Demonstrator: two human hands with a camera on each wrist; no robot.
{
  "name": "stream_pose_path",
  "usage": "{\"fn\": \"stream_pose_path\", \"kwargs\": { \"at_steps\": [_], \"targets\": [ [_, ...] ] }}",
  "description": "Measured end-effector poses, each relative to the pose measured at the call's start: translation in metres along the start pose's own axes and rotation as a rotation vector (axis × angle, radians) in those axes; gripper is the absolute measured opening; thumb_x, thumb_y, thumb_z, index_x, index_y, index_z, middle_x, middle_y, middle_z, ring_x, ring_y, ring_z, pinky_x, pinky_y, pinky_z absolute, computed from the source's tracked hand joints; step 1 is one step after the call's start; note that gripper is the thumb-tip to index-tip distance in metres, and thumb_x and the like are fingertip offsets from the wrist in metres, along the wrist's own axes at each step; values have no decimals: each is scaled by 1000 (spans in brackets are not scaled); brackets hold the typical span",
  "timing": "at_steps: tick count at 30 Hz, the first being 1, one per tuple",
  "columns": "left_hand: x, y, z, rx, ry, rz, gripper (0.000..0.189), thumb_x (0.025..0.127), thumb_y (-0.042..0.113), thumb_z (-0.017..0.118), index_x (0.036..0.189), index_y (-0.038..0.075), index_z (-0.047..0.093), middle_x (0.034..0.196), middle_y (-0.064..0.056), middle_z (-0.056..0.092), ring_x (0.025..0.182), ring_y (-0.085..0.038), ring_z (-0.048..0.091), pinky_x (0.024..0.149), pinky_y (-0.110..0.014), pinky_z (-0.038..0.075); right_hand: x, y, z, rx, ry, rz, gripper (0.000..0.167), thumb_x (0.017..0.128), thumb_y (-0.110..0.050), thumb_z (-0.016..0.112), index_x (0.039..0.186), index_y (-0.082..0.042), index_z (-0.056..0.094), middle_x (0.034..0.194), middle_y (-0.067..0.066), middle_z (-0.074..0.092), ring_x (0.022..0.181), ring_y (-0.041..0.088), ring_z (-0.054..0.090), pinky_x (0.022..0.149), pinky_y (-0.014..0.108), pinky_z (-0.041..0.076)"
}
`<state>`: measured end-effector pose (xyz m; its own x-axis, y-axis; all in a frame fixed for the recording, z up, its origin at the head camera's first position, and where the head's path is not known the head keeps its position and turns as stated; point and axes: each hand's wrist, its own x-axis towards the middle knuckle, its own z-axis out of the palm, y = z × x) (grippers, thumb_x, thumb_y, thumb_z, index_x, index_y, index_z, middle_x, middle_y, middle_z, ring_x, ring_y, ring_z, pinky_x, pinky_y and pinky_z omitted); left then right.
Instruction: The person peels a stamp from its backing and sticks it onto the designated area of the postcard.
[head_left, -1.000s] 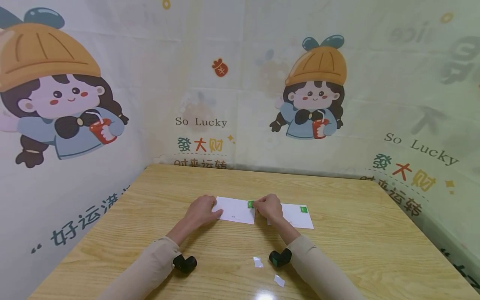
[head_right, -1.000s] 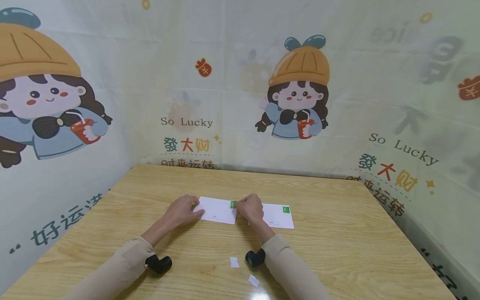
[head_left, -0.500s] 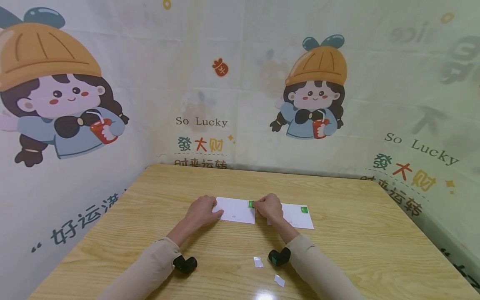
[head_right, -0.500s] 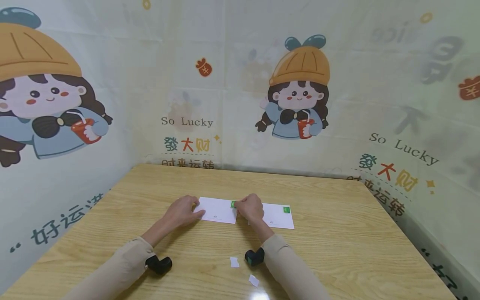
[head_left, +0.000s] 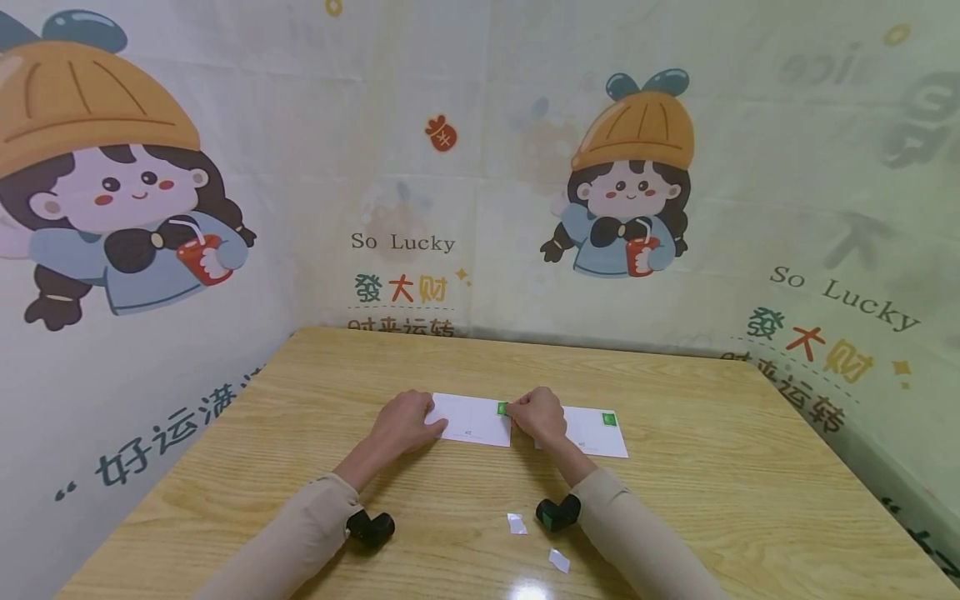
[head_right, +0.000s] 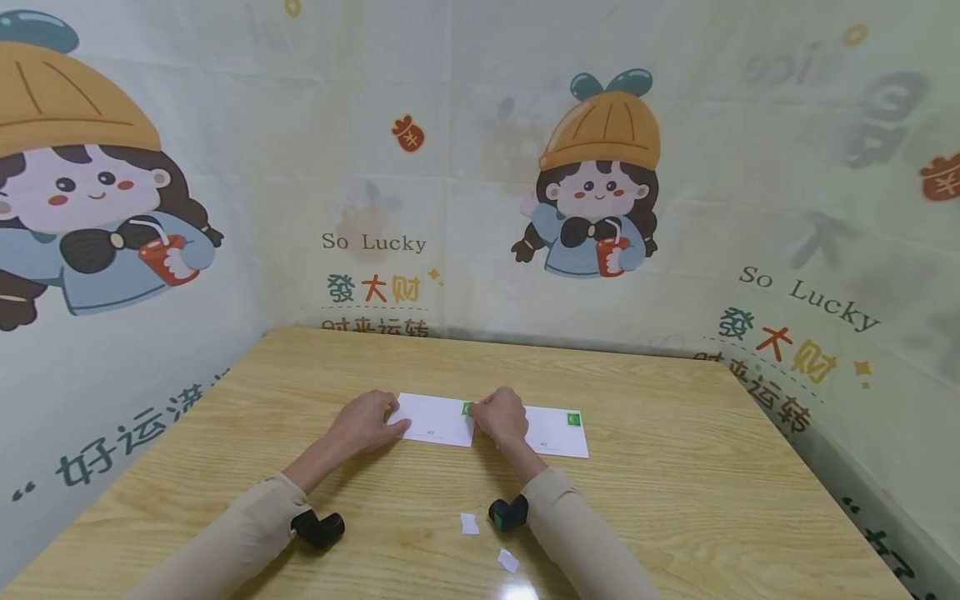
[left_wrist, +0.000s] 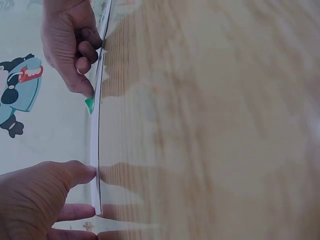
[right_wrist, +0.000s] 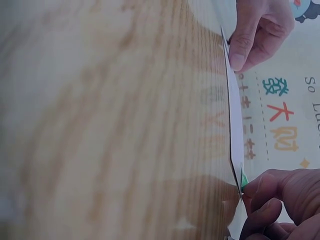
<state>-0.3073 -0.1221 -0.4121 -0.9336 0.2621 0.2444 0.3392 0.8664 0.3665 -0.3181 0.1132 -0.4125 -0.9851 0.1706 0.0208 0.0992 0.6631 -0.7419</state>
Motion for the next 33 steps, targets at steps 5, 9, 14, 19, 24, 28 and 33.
{"fn": "stream_pose_path", "kwargs": {
  "at_steps": [5,9,14,19,24,28,33],
  "targets": [
    [-1,0,-1,0,3,1,28,89,24,78,76,5,61,67,0,39,65,-17,37,59,-31,30,-1,-1,0,-16,5,-6,25,86,-19,70,64,-10,74,50,-3,56,48,10,46,44,25,32],
    [-1,1,-2,4,3,3,28,88,25,78,78,5,62,69,0,43,65,-17,39,60,-31,31,-2,0,-1,-27,11,-23,23,85,-17,69,64,-11,73,49,-4,55,46,10,45,42,24,32],
    [-3,0,-2,5,-1,-5,28,88,25,78,78,5,62,69,-1,44,66,-17,39,60,-31,31,-4,1,-2,-4,9,-52,23,85,-16,68,63,-10,73,50,-4,56,47,10,45,43,24,30],
    [-4,1,-1,5,-3,-17,26,89,25,78,79,5,64,71,-2,47,67,-17,41,61,-31,33,-3,4,-5,34,3,-77,21,87,-16,67,70,-7,74,55,-2,60,50,11,47,45,23,31],
    [-4,3,-2,-2,-1,-19,30,89,25,78,74,6,59,67,0,38,64,-16,36,59,-31,29,-5,6,-8,45,9,-120,16,88,-16,66,80,-5,75,61,0,62,54,12,50,48,23,35],
    [-5,3,-2,-11,-6,-25,34,89,25,77,70,8,55,66,1,31,62,-15,32,57,-30,26,-9,6,-11,33,-2,-178,15,90,-14,64,87,-2,73,66,2,65,55,12,53,50,23,38],
    [-6,4,-2,-23,-2,-20,41,89,25,77,65,11,46,65,2,26,61,-15,27,56,-30,24,-15,3,-16,-20,-18,-279,13,92,-13,65,91,-2,72,80,6,68,68,15,59,58,26,46]
  ]
}}
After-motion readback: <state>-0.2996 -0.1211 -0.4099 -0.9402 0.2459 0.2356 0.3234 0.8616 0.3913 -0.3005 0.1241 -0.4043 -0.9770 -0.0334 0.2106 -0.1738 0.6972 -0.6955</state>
